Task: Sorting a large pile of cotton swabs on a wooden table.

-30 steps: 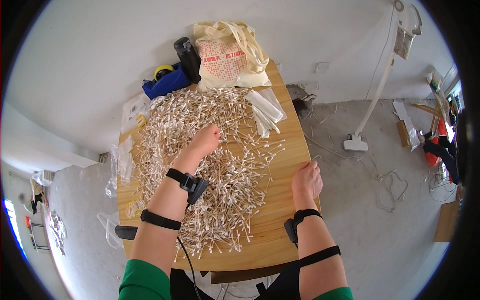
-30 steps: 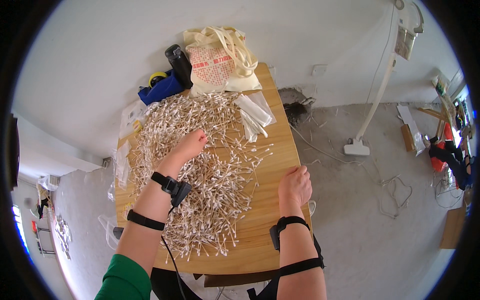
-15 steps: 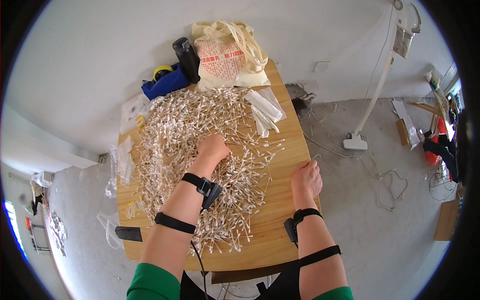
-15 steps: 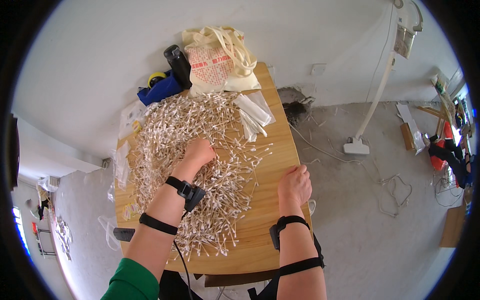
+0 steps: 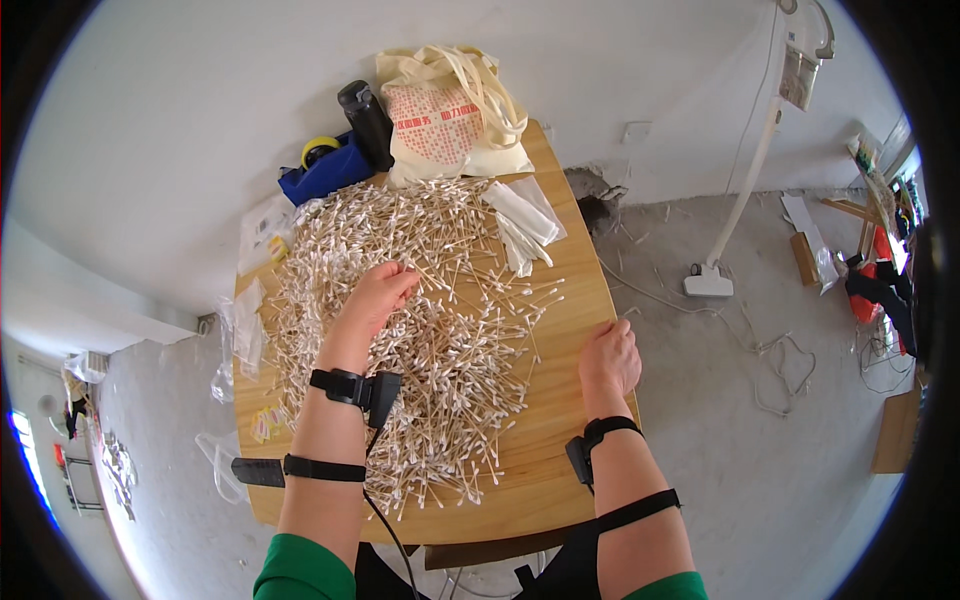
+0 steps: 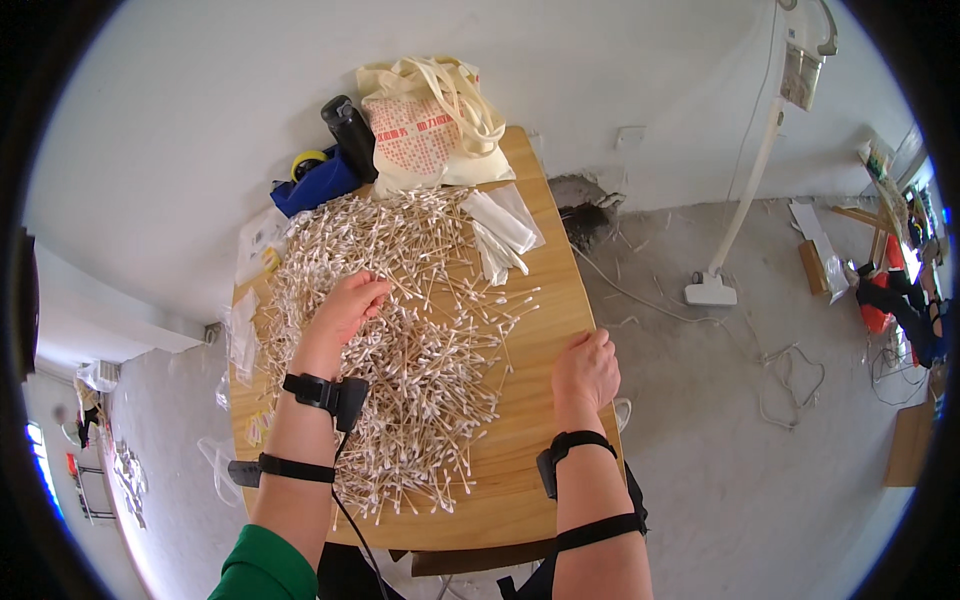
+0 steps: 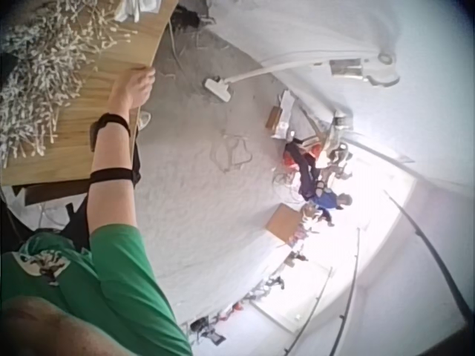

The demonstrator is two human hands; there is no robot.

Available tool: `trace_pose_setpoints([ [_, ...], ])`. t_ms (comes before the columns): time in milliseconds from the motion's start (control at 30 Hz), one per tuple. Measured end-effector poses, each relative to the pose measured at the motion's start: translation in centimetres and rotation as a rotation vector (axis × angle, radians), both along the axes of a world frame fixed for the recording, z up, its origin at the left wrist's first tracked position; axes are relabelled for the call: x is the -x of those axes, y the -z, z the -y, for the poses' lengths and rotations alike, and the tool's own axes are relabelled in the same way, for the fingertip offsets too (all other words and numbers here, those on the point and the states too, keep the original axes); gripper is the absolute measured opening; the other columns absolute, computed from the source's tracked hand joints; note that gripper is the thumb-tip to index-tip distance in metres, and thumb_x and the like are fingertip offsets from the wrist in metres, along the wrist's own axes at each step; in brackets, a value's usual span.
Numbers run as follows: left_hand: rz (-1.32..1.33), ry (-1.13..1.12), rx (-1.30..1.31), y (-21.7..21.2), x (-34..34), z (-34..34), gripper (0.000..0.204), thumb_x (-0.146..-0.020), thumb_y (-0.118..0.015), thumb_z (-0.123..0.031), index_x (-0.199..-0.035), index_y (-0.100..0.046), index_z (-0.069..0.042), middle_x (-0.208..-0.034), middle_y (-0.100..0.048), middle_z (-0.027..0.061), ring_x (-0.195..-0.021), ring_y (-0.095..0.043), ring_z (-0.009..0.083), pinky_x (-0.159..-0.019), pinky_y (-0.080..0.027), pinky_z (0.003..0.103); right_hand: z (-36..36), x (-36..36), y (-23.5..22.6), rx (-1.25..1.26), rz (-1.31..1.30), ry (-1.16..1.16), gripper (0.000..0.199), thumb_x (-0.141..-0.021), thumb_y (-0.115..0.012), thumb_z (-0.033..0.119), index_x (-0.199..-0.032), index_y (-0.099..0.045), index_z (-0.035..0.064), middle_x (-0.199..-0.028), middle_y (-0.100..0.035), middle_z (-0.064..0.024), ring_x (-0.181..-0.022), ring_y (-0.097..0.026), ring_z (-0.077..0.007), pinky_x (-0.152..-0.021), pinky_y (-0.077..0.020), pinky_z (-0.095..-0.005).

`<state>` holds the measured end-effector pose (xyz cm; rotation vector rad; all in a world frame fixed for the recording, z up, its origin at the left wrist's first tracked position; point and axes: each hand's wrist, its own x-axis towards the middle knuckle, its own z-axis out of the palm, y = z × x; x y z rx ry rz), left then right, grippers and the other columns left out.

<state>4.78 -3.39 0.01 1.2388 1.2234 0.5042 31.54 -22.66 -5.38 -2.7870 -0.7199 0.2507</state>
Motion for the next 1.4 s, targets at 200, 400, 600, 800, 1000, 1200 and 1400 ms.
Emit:
trace_pose_setpoints([
  [200, 0.195, 0.019, 0.134, -0.2, 0.9, 0.4, 0.011, -0.093, -0.060, -0.012, -0.097, -0.055, -0.003, -0.089, -0.063, 0.0069, -0.074, -0.055, 0.0121, -0.068, -0.046, 0.027, -0.1, 0.3, -0.2, -0.009, -0.013, 0.001, 0.030, -0.098, -0.041, 0.031, -0.097, -0.056, 0.0052, -0.098, -0.066, -0.0156, -0.090, -0.066, -0.0341, -0.077, -0.0529, -0.0447],
  [400, 0.267, 0.053, 0.139, -0.9, 0.8, 0.6, 0.012, -0.098, -0.050, -0.009, -0.108, -0.050, -0.003, -0.093, -0.062, 0.0074, -0.082, -0.059, 0.0152, -0.075, -0.050, 0.029, 0.0, 0.1, 0.1, -0.009, -0.004, -0.002, 0.031, -0.099, -0.041, 0.032, -0.098, -0.056, 0.0047, -0.097, -0.066, -0.0165, -0.090, -0.066, -0.0343, -0.077, -0.0529, -0.0446],
  [600, 0.366, 0.094, 0.194, -0.4, 2.9, -2.1, 0.018, -0.099, -0.045, -0.010, -0.115, -0.050, -0.004, -0.081, -0.057, 0.0031, -0.077, -0.058, 0.0139, -0.072, -0.050, 0.028, -0.2, 0.2, 0.0, -0.007, -0.003, -0.012, 0.031, -0.099, -0.040, 0.032, -0.098, -0.056, 0.0047, -0.098, -0.066, -0.0169, -0.090, -0.066, -0.0344, -0.077, -0.0532, -0.0445],
  [800, -0.792, 0.205, -0.379, 1.2, -2.6, -4.0, 0.032, -0.090, -0.059, -0.027, -0.106, -0.066, 0.000, -0.093, -0.069, 0.0169, -0.082, -0.068, 0.0292, -0.075, -0.054, 0.038, -0.1, 0.1, -0.2, -0.002, 0.004, 0.000, 0.031, -0.099, -0.040, 0.031, -0.098, -0.057, 0.0050, -0.100, -0.067, -0.0166, -0.091, -0.066, -0.0342, -0.078, -0.0533, -0.0443],
  [1000, -0.933, 0.223, -0.380, 3.2, -5.1, -4.1, 0.031, -0.076, -0.073, -0.036, -0.081, -0.070, -0.005, -0.081, -0.071, 0.0139, -0.080, -0.069, 0.0271, -0.074, -0.053, 0.037, 0.0, 0.2, -0.1, 0.013, 0.004, -0.003, 0.031, -0.099, -0.040, 0.031, -0.099, -0.057, 0.0048, -0.100, -0.067, -0.0164, -0.090, -0.066, -0.0343, -0.076, -0.0540, -0.0443],
  [1200, -0.823, 0.229, -0.295, 4.0, -4.9, -3.9, 0.032, -0.074, -0.076, -0.033, -0.083, -0.071, -0.002, -0.083, -0.071, 0.0155, -0.080, -0.068, 0.0288, -0.074, -0.053, 0.037, -0.1, 0.2, -0.1, 0.011, -0.011, 0.003, 0.032, -0.099, -0.039, 0.031, -0.098, -0.057, 0.0048, -0.100, -0.067, -0.0166, -0.090, -0.066, -0.0344, -0.076, -0.0542, -0.0442],
  [1400, -0.461, 0.062, -0.283, 3.3, -2.3, -2.6, 0.029, -0.078, -0.076, -0.029, -0.086, -0.069, -0.002, -0.077, -0.068, 0.0086, -0.070, -0.062, 0.0173, -0.066, -0.048, 0.032, -0.1, 0.2, -0.3, -0.011, 0.015, 0.004, 0.032, -0.098, -0.040, 0.031, -0.096, -0.057, 0.0047, -0.098, -0.067, -0.0168, -0.089, -0.066, -0.0350, -0.076, -0.0541, -0.0448],
])
